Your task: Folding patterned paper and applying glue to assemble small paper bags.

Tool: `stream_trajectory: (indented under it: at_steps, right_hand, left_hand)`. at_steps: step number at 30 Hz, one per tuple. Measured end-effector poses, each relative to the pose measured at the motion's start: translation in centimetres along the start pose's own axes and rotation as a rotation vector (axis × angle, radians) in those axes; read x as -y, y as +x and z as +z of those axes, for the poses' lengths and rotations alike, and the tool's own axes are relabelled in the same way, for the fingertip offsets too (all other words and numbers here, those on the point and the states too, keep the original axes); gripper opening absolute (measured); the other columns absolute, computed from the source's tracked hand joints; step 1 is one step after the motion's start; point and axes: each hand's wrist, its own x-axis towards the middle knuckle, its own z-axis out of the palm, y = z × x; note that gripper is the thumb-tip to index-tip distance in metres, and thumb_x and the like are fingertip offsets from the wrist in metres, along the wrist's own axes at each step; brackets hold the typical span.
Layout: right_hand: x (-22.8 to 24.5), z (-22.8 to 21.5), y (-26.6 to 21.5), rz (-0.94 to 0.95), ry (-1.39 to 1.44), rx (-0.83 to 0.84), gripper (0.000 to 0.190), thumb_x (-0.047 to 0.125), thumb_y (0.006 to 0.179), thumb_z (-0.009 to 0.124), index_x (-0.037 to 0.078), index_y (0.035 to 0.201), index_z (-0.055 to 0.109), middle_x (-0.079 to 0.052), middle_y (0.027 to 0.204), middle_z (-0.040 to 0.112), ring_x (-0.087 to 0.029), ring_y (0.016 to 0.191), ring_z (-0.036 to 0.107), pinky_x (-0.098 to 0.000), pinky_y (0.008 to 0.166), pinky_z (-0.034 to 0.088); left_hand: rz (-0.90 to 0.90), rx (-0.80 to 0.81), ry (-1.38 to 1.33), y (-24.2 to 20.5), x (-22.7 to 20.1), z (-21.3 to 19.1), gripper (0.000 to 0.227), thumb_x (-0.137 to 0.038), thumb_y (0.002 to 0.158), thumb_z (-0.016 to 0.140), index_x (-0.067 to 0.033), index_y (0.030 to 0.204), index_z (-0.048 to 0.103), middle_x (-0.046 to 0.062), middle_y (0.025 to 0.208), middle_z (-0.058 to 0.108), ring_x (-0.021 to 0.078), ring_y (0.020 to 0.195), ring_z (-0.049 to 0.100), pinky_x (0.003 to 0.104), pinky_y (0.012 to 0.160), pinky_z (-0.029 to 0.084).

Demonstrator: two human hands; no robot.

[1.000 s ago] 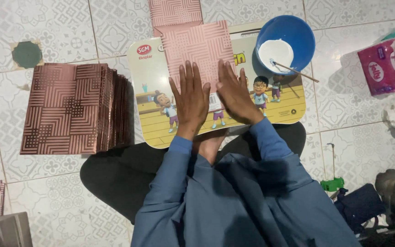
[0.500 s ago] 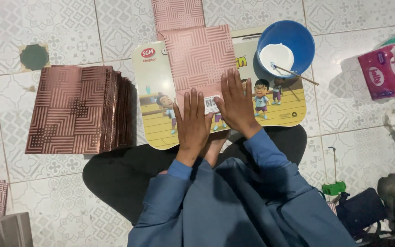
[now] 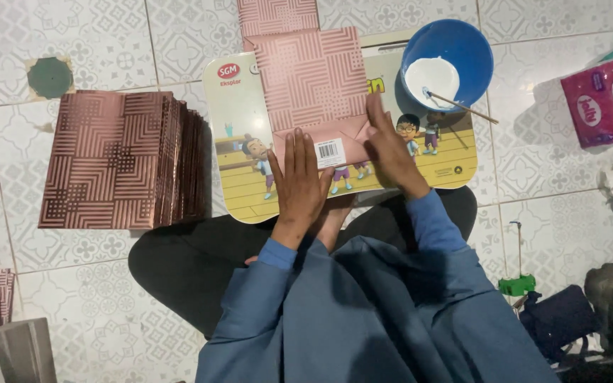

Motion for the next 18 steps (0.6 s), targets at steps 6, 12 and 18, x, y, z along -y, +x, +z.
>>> stream_trajectory:
  at_steps: [6,12,18]
  right_hand:
    - [-3.1,0.7,-2.2,-0.067,-0.405,-0.105,0.069,0.032,0.110,0.044,0.000,0.165,0.019,-0.028,0.168,0.024,-0.044,0.156,0.021,-0.0590,0.126,0.007]
    - [-3.6,4.3,-2.6,-0.079,-0.904,-0.110,0.074,0.051,0.112,0.037,0.000,0.165,0.024,-0.028,0.170,0.020,-0.044,0.158,0.013,-0.0665,0.123,-0.003]
    - [-3.3,4.6,-2.5,-0.059,-0.930,-0.144,0.072,0.051,0.113,0.040,0.004,0.166,0.025,-0.023,0.171,0.022,-0.040,0.159,0.015,-0.0649,0.123,-0.002]
  left_hand:
    - [-0.002,-0.117,-0.062,1.5,0.0,-0.2,0.060,-0.035,0.101,0.061,-0.0068,0.152,0.045,0.019,0.152,0.047,0.0359,0.147,0.039,0.075,0.118,0.011]
    - [0.020,0.055,-0.019,2.5,-1.6,0.4,0.061,-0.038,0.105,0.054,-0.0170,0.160,0.037,0.011,0.168,0.030,0.0335,0.157,0.020,0.068,0.124,0.005]
    - [0.036,0.013,0.044,2.7,-1.5,0.6,0.065,-0.039,0.101,0.057,-0.0187,0.159,0.037,0.009,0.168,0.031,0.0327,0.156,0.025,0.065,0.125,0.013]
